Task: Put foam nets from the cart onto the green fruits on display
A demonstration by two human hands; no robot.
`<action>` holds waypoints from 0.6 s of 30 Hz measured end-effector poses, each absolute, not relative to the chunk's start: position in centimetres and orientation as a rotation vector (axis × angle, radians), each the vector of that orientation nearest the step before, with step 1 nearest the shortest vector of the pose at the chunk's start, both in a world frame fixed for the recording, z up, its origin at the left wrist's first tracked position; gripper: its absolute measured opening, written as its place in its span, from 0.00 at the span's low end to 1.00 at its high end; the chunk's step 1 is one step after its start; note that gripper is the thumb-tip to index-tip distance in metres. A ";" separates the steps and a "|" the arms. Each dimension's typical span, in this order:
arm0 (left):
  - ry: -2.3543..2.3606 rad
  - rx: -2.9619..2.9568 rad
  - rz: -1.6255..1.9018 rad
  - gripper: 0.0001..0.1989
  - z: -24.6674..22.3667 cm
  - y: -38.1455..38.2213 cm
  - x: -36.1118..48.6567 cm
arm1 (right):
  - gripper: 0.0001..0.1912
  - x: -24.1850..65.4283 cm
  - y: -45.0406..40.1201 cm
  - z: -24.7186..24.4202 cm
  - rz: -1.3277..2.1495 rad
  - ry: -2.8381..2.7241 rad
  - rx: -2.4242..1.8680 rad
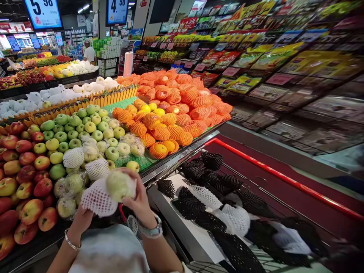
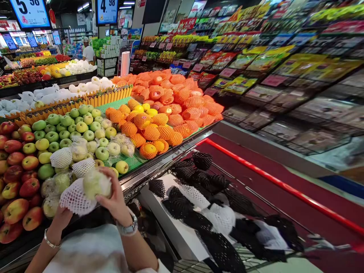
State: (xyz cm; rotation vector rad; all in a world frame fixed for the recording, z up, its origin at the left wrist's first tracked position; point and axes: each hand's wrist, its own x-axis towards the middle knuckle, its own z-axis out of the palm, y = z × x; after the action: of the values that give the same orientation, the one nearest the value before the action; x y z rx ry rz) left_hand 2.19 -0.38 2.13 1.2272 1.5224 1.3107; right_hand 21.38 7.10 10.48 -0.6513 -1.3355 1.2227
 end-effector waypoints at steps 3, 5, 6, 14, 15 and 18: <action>1.474 1.228 1.276 0.17 3.4 -0.5 2.2 | 0.32 20.7 5.9 10.1 1.336 -1.387 -0.643; 1.494 1.244 1.284 0.18 3.9 -0.6 2.3 | 0.31 20.8 5.9 9.8 1.352 -1.427 -0.692; 1.514 1.253 1.299 0.18 4.0 -0.7 2.3 | 0.30 20.9 6.1 9.7 1.343 -1.477 -0.710; 1.607 1.341 1.320 0.17 4.5 -0.9 1.7 | 0.31 20.5 6.5 8.5 1.332 -1.881 -0.599; 1.576 1.398 1.268 0.17 4.7 -0.9 1.5 | 0.31 20.4 6.5 8.1 1.332 -1.858 -0.608; 1.507 1.523 1.113 0.20 5.7 -1.0 0.8 | 0.30 20.5 6.6 7.5 1.366 -1.775 -0.641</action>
State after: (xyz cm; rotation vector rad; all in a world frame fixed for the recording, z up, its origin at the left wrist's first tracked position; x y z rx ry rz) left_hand 0.80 -0.99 5.67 1.5232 1.5070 1.1128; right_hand 20.53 6.57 7.49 -0.6406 -1.7753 1.3656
